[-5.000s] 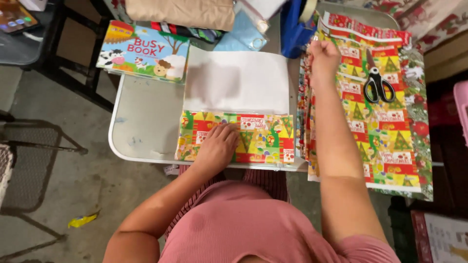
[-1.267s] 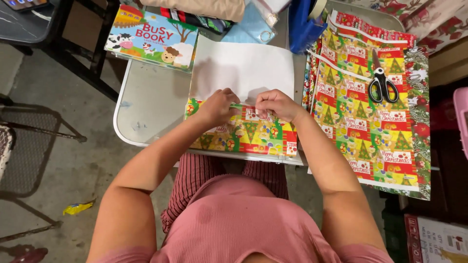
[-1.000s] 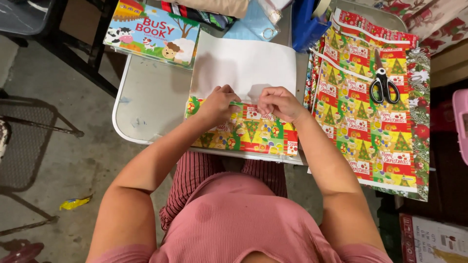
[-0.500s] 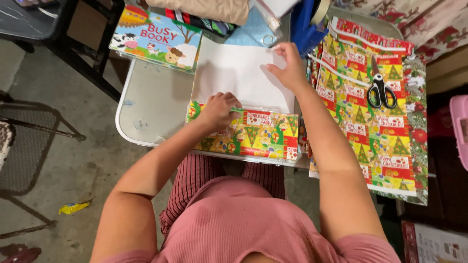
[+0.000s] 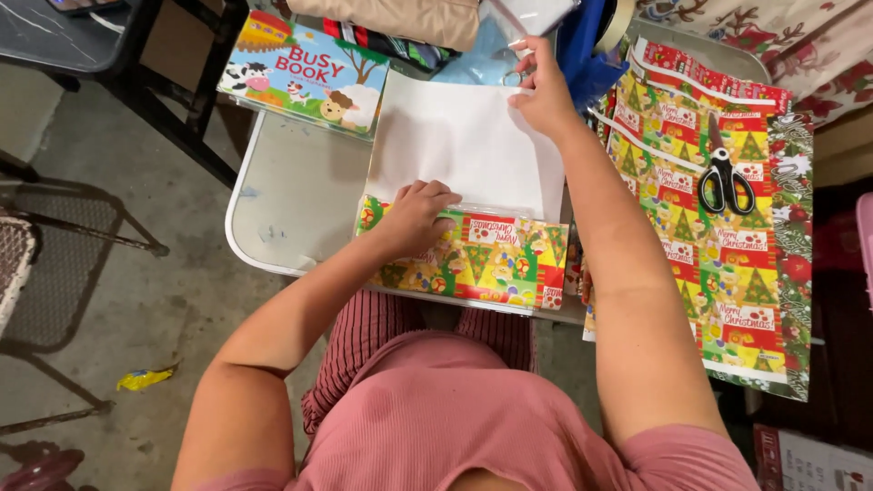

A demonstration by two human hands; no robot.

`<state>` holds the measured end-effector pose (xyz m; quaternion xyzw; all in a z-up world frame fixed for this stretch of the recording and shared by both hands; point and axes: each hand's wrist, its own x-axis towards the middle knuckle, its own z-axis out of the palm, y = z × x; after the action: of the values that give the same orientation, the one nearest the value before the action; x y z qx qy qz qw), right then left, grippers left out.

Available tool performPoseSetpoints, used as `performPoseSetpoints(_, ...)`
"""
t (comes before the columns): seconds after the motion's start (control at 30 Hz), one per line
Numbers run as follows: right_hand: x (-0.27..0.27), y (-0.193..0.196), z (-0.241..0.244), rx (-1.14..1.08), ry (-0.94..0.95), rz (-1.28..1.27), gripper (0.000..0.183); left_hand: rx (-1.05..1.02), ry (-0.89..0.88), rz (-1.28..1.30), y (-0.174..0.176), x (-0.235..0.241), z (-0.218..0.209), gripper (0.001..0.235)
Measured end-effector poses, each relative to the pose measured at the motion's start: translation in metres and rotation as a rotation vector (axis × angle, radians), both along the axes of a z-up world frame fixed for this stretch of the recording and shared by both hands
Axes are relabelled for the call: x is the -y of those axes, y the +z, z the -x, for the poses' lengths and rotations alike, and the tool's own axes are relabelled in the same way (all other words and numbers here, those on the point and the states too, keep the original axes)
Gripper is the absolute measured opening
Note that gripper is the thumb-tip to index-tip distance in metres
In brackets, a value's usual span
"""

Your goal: Wrapping a book in decorative Christmas-themed paper using scissors and tape.

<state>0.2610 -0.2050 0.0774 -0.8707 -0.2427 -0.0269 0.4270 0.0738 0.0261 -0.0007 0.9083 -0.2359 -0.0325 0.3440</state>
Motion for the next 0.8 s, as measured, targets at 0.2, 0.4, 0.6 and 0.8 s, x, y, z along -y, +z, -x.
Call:
performPoseSetpoints(0.2, 0.002, -0.004, 0.003, 0.065, -0.065, -0.039, 0.07, -0.005, -0.051, -0.018, -0.006, 0.005, 0.006, 0.047)
performPoseSetpoints(0.4, 0.005, -0.011, 0.0, 0.133, -0.061, -0.059, 0.074, 0.054, -0.101, -0.041, -0.009, 0.0, 0.017, 0.055)
performPoseSetpoints(0.6, 0.003, -0.003, 0.008, 0.115, -0.14, -0.055, 0.075, 0.024, -0.123, 0.0, -0.004, -0.003, 0.012, 0.057)
performPoseSetpoints(0.8, 0.016, -0.016, 0.008, 0.196, -0.189, -0.044, 0.074, 0.03, -0.141, -0.012, -0.009, 0.0, 0.0, 0.062)
